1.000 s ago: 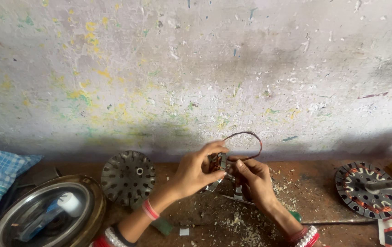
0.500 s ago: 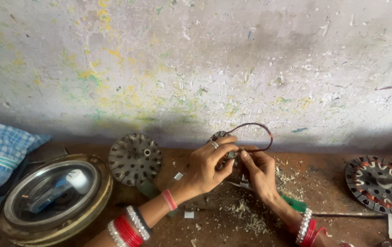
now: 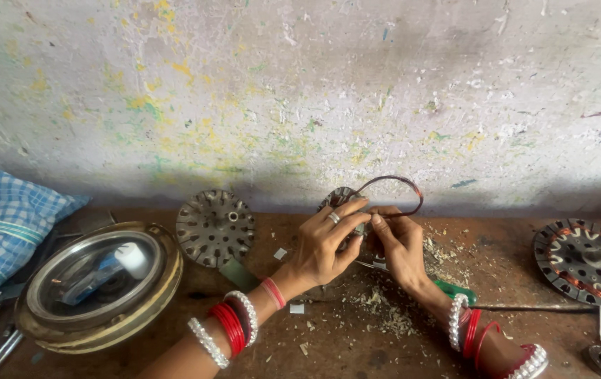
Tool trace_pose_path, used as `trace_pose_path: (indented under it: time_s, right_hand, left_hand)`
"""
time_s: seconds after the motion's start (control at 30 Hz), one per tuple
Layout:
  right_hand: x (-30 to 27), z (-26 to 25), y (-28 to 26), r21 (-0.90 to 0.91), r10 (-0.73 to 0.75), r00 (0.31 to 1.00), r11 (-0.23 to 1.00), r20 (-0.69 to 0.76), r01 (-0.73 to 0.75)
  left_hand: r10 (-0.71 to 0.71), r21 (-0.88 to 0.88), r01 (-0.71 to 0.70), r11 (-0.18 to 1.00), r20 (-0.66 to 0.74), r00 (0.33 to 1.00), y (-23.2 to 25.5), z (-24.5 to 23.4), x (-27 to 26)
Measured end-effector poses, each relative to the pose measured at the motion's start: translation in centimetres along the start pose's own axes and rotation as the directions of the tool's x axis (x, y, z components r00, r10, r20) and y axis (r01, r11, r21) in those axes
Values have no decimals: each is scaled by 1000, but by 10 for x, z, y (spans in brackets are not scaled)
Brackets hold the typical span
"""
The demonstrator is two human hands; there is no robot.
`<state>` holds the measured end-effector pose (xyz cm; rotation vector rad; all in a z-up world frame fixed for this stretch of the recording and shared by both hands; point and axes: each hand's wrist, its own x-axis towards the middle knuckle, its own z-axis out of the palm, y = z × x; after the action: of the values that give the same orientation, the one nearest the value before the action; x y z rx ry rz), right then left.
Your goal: The person winds copper wire around a motor stator by hand, threading the wire through slots and forming loops. The person holds the stator with one hand and manipulates the wire with the other, repeating the winding process across multiple slots.
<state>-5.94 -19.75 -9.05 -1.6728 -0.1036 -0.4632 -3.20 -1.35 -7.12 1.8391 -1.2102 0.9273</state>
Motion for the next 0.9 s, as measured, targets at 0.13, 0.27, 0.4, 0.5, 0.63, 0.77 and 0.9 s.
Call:
trace_pose_path:
  time_s: [0.13,0.27,0.4,0.5,0.63,0.77,0.9]
  right_hand:
    - [-5,0,5,56,10,1000,998,13,-11]
    - [-5,-1,1,-3,11,1000,1000,12,-11]
    - [-7,1,-2,5,-12,1000,1000,14,12]
    - [-8,0,-2,17,-19,1000,1000,22,18]
    - [-7,1,-3,-53,-15,1000,998,11,15]
    - [-6,0,-5,-65,15,1000,998,14,-14]
    - [-6,-1,-7,-121,53,998,991,-20,-55]
  left_hand:
    - [86,123,-87,989,14,996,-1,3,-11]
    - [98,205,-95,974,-4,995,-5,6,-12]
    - [110,219,-104,970,-14,994,-6,7,-14]
    - [117,227,-111,967,-12,993,-6,7,-15]
    - [70,233,-68,970,-1,998,-6,9,-13]
    - [10,141,1,990,-76,997,-8,15,-10]
    - [-83,35,87,996,-95,992,-10,17,-10]
